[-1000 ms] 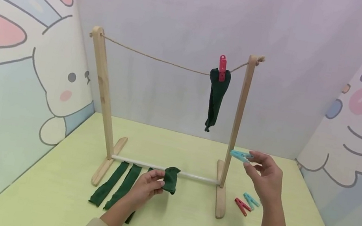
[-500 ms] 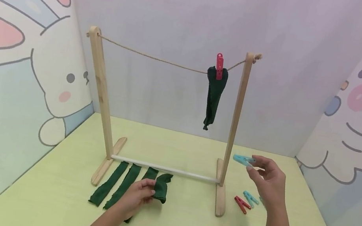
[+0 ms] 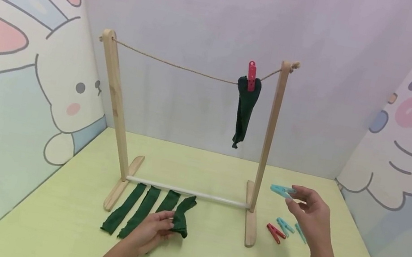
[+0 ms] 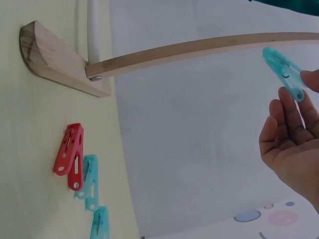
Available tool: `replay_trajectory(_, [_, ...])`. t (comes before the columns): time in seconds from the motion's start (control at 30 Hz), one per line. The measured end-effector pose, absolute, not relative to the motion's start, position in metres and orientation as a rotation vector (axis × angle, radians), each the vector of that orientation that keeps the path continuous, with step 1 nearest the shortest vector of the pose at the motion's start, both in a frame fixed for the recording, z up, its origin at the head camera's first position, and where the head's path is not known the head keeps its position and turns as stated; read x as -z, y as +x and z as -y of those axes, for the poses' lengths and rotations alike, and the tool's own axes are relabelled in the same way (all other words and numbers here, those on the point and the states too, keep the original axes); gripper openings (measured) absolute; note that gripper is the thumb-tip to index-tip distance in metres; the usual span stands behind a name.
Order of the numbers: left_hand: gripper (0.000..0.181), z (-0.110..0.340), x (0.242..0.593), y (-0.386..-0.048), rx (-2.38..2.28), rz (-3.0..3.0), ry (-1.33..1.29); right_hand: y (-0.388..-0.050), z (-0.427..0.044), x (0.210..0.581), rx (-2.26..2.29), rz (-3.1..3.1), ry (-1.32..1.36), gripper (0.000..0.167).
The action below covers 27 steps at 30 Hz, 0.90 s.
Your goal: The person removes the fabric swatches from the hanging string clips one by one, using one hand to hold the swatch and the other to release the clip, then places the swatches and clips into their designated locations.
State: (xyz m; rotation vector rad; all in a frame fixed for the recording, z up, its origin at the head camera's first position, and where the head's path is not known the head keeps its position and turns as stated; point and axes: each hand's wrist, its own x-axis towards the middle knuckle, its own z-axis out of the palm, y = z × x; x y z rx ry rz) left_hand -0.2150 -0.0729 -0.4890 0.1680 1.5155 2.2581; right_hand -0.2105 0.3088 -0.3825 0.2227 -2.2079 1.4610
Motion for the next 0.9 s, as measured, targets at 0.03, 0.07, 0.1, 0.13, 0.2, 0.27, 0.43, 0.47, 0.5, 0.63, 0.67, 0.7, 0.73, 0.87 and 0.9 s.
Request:
replay_trajectory(0.03, [0.048, 0.072, 0.489, -0.215, -2.265, -1.472, 0.184, -0.21, -0.31, 0.384, -1.442, 2.224, 0.213, 0.031])
replay_trajectory(0.07, [0.05, 0.07, 0.488, -0.215, -2.273, -1.433, 0.198, -0.209, -0.312, 0.386, -1.433, 2.234, 0.203, 0.031])
replay_trajectory(0.1, [0.051, 0.069, 0.489, -0.215, -2.28, -1.4, 0.206, -0.209, -0.314, 0.387, -1.425, 2.243, 0.195, 0.031])
replay_trajectory(0.13, [0.052, 0.068, 0.489, -0.215, -2.287, -1.371, 0.208, -0.209, -0.315, 0.389, -1.42, 2.248, 0.187, 0.031])
replay_trajectory(0.2, [0.052, 0.068, 0.489, -0.216, -2.301, -1.338, 0.199, -0.209, -0.317, 0.392, -1.416, 2.259, 0.176, 0.031])
replay_trajectory(0.27, [0.052, 0.07, 0.491, -0.216, -2.303, -1.368, 0.19, -0.209, -0.319, 0.394, -1.412, 2.27, 0.168, 0.031])
replay_trajectory(0.43, [0.05, 0.083, 0.495, -0.216, -2.231, -1.607, 0.178, -0.209, -0.323, 0.399, -1.383, 2.314, 0.151, 0.031])
replay_trajectory(0.47, [0.048, 0.085, 0.495, -0.215, -2.205, -1.661, 0.17, -0.209, -0.324, 0.399, -1.377, 2.326, 0.149, 0.032])
replay_trajectory(0.5, [0.045, 0.087, 0.495, -0.214, -2.176, -1.709, 0.161, -0.209, -0.325, 0.4, -1.37, 2.341, 0.148, 0.032])
replay_trajectory(0.63, [0.036, 0.089, 0.494, -0.211, -2.055, -1.86, 0.119, -0.207, -0.331, 0.403, -1.381, 2.401, 0.137, 0.035])
replay_trajectory(0.67, [0.036, 0.089, 0.494, -0.211, -2.037, -1.873, 0.112, -0.207, -0.332, 0.404, -1.388, 2.419, 0.126, 0.036])
replay_trajectory(0.7, [0.036, 0.088, 0.494, -0.211, -2.021, -1.877, 0.111, -0.206, -0.334, 0.405, -1.397, 2.436, 0.115, 0.036])
replay_trajectory(0.73, [0.038, 0.086, 0.494, -0.211, -2.008, -1.876, 0.111, -0.206, -0.335, 0.407, -1.407, 2.452, 0.1, 0.037])
replay_trajectory(0.87, [0.046, 0.077, 0.494, -0.211, -2.017, -1.79, 0.158, -0.205, -0.341, 0.411, -1.434, 2.498, 0.056, 0.039])
replay_trajectory(0.9, [0.047, 0.075, 0.494, -0.211, -2.031, -1.749, 0.18, -0.205, -0.342, 0.412, -1.435, 2.505, 0.048, 0.039])
